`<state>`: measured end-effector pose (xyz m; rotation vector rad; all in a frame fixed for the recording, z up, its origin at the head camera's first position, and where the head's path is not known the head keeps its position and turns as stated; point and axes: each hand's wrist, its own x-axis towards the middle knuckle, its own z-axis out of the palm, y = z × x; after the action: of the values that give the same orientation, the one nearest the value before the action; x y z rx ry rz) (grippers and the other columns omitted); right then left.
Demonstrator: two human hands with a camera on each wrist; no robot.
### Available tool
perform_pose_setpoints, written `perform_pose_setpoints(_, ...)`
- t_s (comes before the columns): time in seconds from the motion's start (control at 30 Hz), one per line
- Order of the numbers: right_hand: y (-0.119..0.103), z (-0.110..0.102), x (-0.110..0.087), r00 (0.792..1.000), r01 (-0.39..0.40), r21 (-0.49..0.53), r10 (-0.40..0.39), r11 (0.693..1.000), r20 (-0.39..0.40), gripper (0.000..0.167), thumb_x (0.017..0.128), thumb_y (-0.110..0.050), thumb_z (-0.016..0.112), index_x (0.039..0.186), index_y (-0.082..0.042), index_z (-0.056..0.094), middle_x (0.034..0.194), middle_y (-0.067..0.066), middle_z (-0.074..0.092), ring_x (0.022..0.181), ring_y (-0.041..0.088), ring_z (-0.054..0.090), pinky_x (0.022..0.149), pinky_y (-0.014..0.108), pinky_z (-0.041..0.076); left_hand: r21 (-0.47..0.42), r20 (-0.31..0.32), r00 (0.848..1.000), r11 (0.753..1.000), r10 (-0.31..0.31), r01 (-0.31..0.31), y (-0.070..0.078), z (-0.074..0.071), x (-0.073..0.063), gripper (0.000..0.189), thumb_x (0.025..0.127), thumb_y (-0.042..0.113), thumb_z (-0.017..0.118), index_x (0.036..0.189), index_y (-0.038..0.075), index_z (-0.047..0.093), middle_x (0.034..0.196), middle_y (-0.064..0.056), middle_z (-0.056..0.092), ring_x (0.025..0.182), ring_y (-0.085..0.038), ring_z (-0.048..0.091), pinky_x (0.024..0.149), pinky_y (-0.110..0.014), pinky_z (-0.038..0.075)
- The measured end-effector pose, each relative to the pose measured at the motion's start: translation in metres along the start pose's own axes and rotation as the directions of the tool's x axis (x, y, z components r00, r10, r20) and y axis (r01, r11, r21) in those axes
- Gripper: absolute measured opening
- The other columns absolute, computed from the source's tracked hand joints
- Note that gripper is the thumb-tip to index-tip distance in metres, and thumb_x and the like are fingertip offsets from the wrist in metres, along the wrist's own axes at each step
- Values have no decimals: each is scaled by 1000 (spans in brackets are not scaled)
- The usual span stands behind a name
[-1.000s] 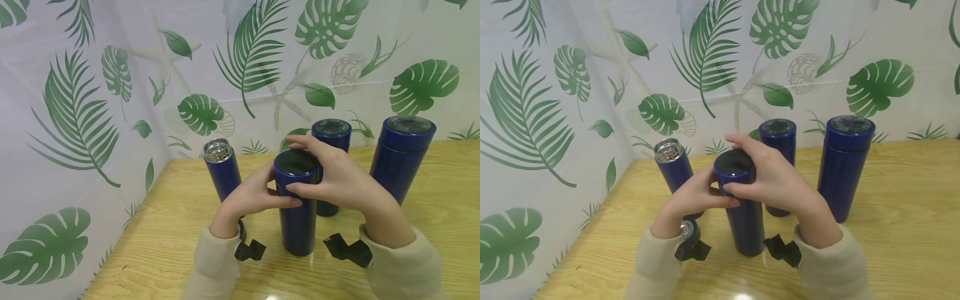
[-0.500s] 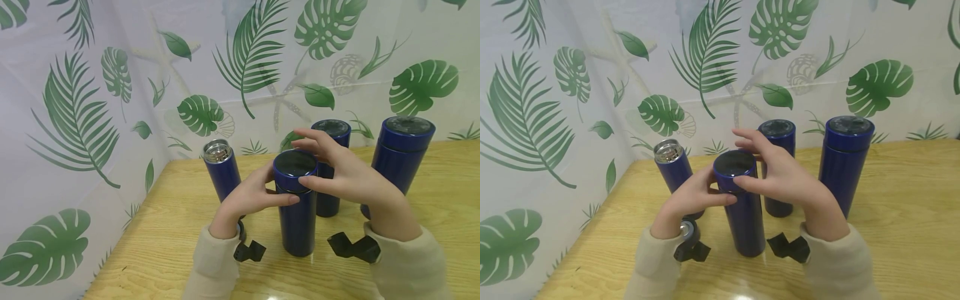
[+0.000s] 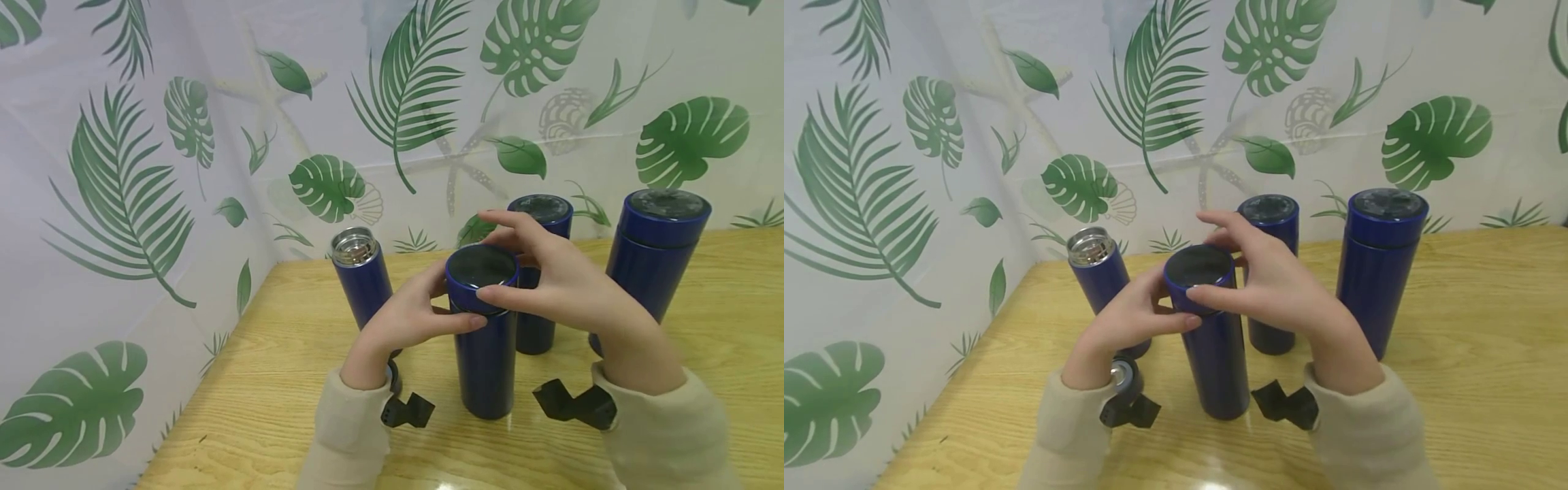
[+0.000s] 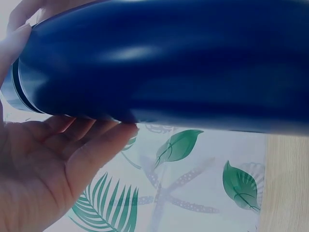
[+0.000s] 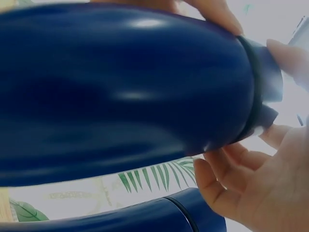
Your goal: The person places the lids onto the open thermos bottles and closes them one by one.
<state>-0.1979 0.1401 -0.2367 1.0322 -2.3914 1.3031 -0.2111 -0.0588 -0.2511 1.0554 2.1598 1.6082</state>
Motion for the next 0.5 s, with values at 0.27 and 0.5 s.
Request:
perform_pose_setpoints(0.27, 0, 2, 2, 999, -45, -18, 45, 999, 7, 71, 78, -16, 68, 137, -13, 27, 118, 13, 47, 111, 26, 43, 86, 47, 34, 6, 7, 999, 999, 39, -39, -20, -3, 5, 63, 78, 4, 67, 133, 12, 37, 127, -4, 46, 113, -12, 45, 76, -29, 48)
perform_pose_setpoints(0.5, 2, 2, 0, 998, 40, 126, -47, 991, 50, 69, 85, -5, 58, 140, -19, 18, 125, 13, 44, 115, 15, 42, 91, 27, 35, -8, 6, 1000, 1000, 11, -11, -5, -1, 1, 61, 79, -1, 64, 133, 6, 36, 126, -9, 46, 112, -13, 45, 77, -28, 47)
